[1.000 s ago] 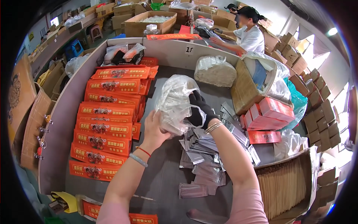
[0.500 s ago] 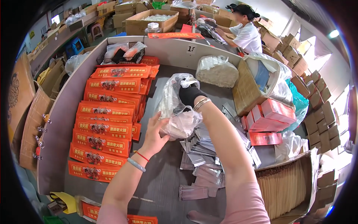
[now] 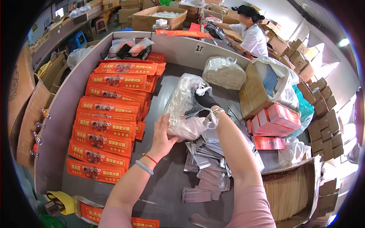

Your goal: Packaging thin wooden sticks into plastic sleeves and then into red product envelopes.

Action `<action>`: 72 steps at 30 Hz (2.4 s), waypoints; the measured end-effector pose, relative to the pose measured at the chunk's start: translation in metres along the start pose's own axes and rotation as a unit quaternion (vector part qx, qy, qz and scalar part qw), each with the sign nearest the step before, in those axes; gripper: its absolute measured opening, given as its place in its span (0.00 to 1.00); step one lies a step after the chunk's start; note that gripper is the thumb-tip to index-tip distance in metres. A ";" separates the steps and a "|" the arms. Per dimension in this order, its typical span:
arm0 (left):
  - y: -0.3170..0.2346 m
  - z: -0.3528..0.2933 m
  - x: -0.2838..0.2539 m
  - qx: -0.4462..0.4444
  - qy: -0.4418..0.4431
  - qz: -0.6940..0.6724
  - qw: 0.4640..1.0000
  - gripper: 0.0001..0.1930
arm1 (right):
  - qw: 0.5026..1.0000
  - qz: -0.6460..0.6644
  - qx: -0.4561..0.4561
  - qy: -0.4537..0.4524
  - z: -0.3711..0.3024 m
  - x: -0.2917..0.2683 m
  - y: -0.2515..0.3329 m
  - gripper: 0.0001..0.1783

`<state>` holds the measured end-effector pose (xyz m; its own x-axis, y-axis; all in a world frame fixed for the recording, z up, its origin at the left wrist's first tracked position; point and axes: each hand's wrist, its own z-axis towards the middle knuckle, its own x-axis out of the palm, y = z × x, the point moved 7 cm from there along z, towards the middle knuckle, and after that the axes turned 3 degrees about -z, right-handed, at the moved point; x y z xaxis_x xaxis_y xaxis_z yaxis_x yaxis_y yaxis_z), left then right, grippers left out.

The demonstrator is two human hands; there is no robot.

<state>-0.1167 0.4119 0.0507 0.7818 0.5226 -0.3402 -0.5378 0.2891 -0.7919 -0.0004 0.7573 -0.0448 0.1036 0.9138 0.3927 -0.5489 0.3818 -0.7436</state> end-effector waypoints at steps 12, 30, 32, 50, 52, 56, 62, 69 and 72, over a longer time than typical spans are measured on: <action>0.032 -0.005 -0.021 -0.052 -0.013 0.062 0.997 0.48 | 0.037 0.838 0.370 0.399 0.018 -0.048 0.115 0.28; 0.049 -0.022 -0.060 -0.096 -0.017 0.082 0.992 0.50 | -0.257 0.799 0.448 0.309 0.149 -0.160 -0.126 0.28; 0.039 -0.020 -0.062 -0.089 -0.014 0.075 0.993 0.50 | -0.277 0.766 0.480 0.325 0.138 -0.135 -0.109 0.29; -0.028 -0.016 -0.083 0.001 -0.064 0.015 0.998 0.39 | 0.538 0.743 0.278 0.286 0.227 -0.106 -0.281 0.43; -0.031 -0.020 -0.086 -0.010 -0.067 0.004 0.998 0.38 | 0.588 0.722 0.303 0.203 0.236 -0.105 -0.309 0.44; -0.033 -0.048 -0.113 -0.041 -0.070 -0.005 0.997 0.36 | 0.599 0.737 0.288 0.124 0.257 -0.152 -0.377 0.47; -0.008 -0.171 -0.156 -0.187 -0.077 -0.091 0.975 0.33 | 0.418 0.870 0.168 0.199 0.220 -0.300 -0.328 0.44; -0.022 -0.248 -0.170 -0.322 -0.023 -0.026 0.946 0.26 | 0.379 0.811 0.076 0.439 0.138 -0.375 -0.207 0.53; -0.046 -0.246 -0.174 -0.295 -0.006 0.023 0.955 0.23 | 0.396 0.792 0.071 0.459 0.145 -0.378 -0.226 0.52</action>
<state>-0.1501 0.1104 0.0216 0.7559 0.5336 -0.3793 -0.2979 -0.2355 -0.9251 -0.0357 0.3057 0.0537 -0.2426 -0.3194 -0.9160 -0.5627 -0.7228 0.4011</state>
